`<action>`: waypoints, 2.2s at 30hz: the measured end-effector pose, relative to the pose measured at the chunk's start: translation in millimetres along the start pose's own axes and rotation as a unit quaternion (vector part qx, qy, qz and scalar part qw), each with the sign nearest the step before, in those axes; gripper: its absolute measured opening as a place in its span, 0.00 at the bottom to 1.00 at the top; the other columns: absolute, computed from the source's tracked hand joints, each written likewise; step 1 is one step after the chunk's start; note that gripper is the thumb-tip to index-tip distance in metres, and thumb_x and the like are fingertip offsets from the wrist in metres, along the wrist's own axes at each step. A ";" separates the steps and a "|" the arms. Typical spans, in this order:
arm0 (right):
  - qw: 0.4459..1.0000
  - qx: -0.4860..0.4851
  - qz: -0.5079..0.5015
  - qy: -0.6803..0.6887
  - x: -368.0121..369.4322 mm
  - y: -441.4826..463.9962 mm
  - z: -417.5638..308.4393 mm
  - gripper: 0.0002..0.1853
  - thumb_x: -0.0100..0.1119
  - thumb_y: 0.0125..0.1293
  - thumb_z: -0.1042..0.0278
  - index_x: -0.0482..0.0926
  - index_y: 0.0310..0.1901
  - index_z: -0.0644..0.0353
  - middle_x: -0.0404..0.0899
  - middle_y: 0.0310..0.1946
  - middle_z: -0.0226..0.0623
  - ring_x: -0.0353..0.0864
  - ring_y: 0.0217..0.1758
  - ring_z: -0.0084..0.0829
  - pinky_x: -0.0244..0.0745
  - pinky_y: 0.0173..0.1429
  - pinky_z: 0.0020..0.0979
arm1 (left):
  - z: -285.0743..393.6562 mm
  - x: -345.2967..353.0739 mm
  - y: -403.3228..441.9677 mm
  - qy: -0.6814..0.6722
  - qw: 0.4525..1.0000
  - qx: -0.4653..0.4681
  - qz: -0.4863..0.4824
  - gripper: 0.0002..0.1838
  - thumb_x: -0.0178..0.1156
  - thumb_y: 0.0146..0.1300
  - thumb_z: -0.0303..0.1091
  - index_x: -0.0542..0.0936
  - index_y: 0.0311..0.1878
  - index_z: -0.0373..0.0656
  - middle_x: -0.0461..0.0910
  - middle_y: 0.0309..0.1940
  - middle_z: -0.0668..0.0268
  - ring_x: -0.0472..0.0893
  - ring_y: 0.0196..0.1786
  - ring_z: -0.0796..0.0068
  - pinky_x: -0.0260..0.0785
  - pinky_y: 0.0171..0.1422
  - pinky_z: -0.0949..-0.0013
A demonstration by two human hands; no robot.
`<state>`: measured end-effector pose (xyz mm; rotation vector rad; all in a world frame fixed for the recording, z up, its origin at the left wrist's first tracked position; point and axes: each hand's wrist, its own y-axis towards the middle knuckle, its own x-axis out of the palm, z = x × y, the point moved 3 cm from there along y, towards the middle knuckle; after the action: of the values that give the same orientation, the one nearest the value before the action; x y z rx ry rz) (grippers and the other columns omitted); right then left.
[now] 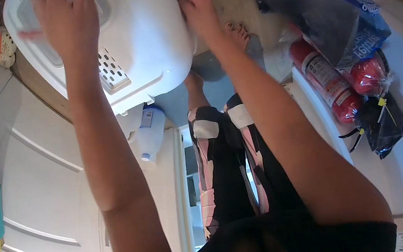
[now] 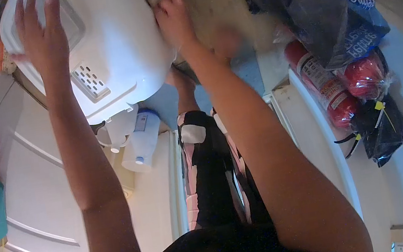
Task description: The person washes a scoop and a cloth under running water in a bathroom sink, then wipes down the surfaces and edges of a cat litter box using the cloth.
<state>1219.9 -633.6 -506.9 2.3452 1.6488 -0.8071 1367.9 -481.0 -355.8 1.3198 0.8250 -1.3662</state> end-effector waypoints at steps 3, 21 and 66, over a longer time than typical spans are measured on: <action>0.975 0.182 -0.051 0.118 -13.1 -91.9 11.4 0.10 0.53 0.61 0.70 0.77 0.39 0.67 0.69 0.46 0.47 0.72 0.51 0.47 0.68 0.55 0.38 | 2.9 -39.1 -43.9 -0.083 0.990 -0.111 -0.007 0.27 0.54 0.61 0.48 0.69 0.63 0.52 0.60 0.69 0.65 0.58 0.71 0.66 0.18 0.69 0.35; 0.963 0.054 -0.207 0.163 -81.5 -93.2 -103.9 0.15 0.53 0.62 0.69 0.78 0.50 0.60 0.73 0.45 0.39 0.67 0.54 0.36 0.60 0.61 0.35 | -42.1 -122.7 -253.0 -0.215 0.894 -0.374 -0.119 0.22 0.51 0.66 0.43 0.70 0.62 0.53 0.64 0.67 0.69 0.59 0.70 0.66 0.18 0.69 0.37; 0.833 -0.262 -0.229 -0.431 -10.4 -135.5 -188.2 0.23 0.53 0.54 0.75 0.74 0.54 0.54 0.77 0.51 0.29 0.73 0.46 0.34 0.66 0.53 0.35 | -131.3 -183.7 -355.7 -0.259 0.844 -0.451 -0.130 0.18 0.53 0.64 0.41 0.75 0.57 0.52 0.65 0.65 0.68 0.61 0.69 0.64 0.26 0.71 0.38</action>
<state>1156.9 -510.8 -320.2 0.9625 1.6690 -1.0823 1041.9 -232.1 -259.5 0.0927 1.0822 -1.1905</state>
